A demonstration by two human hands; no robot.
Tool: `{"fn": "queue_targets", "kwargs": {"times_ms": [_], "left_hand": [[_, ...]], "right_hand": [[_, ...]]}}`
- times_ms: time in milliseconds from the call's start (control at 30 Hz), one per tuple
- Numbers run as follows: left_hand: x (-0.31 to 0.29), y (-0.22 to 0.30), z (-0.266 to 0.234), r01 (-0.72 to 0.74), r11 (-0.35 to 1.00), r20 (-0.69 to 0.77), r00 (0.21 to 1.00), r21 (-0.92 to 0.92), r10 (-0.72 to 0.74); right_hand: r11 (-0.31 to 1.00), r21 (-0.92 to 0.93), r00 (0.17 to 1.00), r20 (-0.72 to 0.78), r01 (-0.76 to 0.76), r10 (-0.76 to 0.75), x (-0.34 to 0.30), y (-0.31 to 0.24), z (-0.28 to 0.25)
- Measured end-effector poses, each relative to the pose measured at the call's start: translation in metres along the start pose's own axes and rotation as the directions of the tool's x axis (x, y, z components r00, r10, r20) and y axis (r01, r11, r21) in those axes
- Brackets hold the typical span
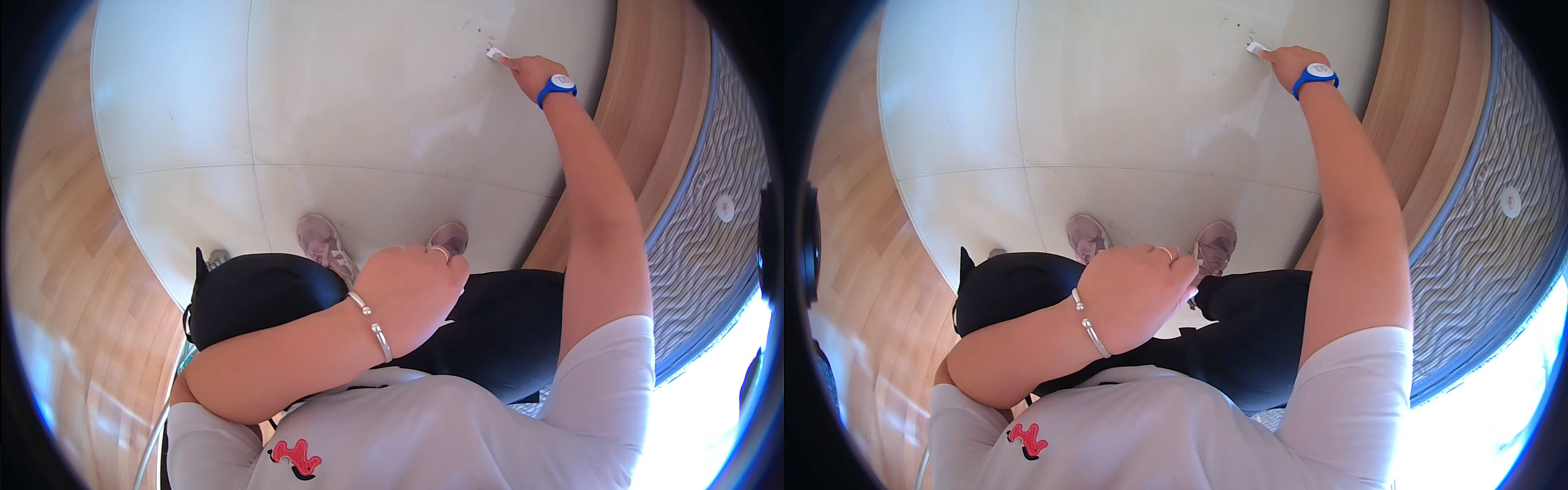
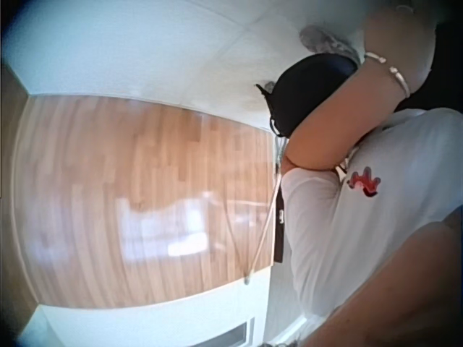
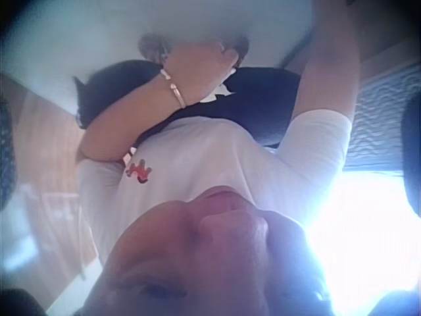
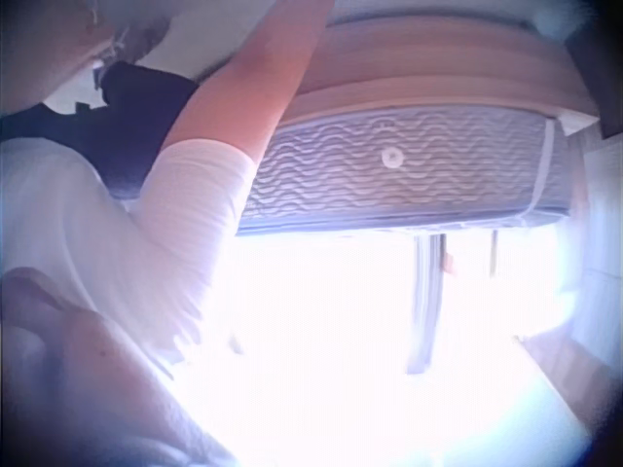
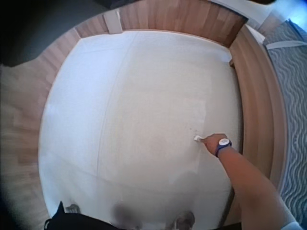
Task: The person mops a tiled floor with a flat mop, then uses a small tool to scrape a spot on the floor before resuming mopping. The person also moves a mattress slightly to access the area underneath.
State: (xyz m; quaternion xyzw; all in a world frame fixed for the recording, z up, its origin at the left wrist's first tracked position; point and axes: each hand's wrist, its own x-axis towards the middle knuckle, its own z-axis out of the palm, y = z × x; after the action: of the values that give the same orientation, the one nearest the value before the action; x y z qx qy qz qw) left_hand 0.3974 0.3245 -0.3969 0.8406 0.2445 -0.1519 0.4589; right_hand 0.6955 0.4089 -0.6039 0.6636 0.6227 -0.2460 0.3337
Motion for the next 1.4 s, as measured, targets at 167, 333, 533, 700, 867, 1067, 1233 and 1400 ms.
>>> {"fn": "queue_targets", "kwargs": {"times_ms": [167,333,533,700,867,1067,1233,1400], "left_hand": [[0.002,-0.001,-0.004,0.004,0.999,-0.104,0.995,-0.042,-0.008],[0.007,0.001,-0.001,-0.009,1.000,-0.028,1.000,0.002,0.009],[0.006,0.004,-0.004,0.000,1.000,-0.080,0.997,-0.011,-0.001],[0.007,0.004,-0.002,-0.013,1.000,-0.036,0.999,-0.020,0.012],[0.000,0.018,-0.008,0.042,0.999,-0.032,0.999,-0.016,-0.042],[0.002,0.003,-0.006,-0.014,1.000,-0.011,1.000,-0.009,0.014],[0.002,0.008,0.001,-0.019,0.998,-0.025,1.000,-0.060,0.018],[-0.005,0.000,-0.003,0.004,0.997,-0.023,1.000,-0.078,-0.006]], "right_hand": [[0.999,-0.027,0.999,-0.011,0.035,-0.035,-0.005,0.043,0.024],[0.999,0.025,0.994,-0.111,0.026,-0.023,0.015,0.010,0.011],[0.991,-0.108,0.995,-0.045,0.086,-0.091,0.010,0.027,0.003],[0.999,-0.017,0.996,-0.090,0.028,-0.030,0.013,-0.007,0.000],[0.995,0.028,0.986,-0.139,0.096,-0.091,0.020,-0.007,0.004],[0.990,-0.072,0.980,-0.149,0.121,-0.131,0.023,-0.010,0.003],[0.996,0.013,0.990,-0.111,0.085,-0.083,0.022,-0.011,0.008],[0.982,0.157,0.993,-0.059,0.109,-0.100,0.002,-0.057,0.028]]}}
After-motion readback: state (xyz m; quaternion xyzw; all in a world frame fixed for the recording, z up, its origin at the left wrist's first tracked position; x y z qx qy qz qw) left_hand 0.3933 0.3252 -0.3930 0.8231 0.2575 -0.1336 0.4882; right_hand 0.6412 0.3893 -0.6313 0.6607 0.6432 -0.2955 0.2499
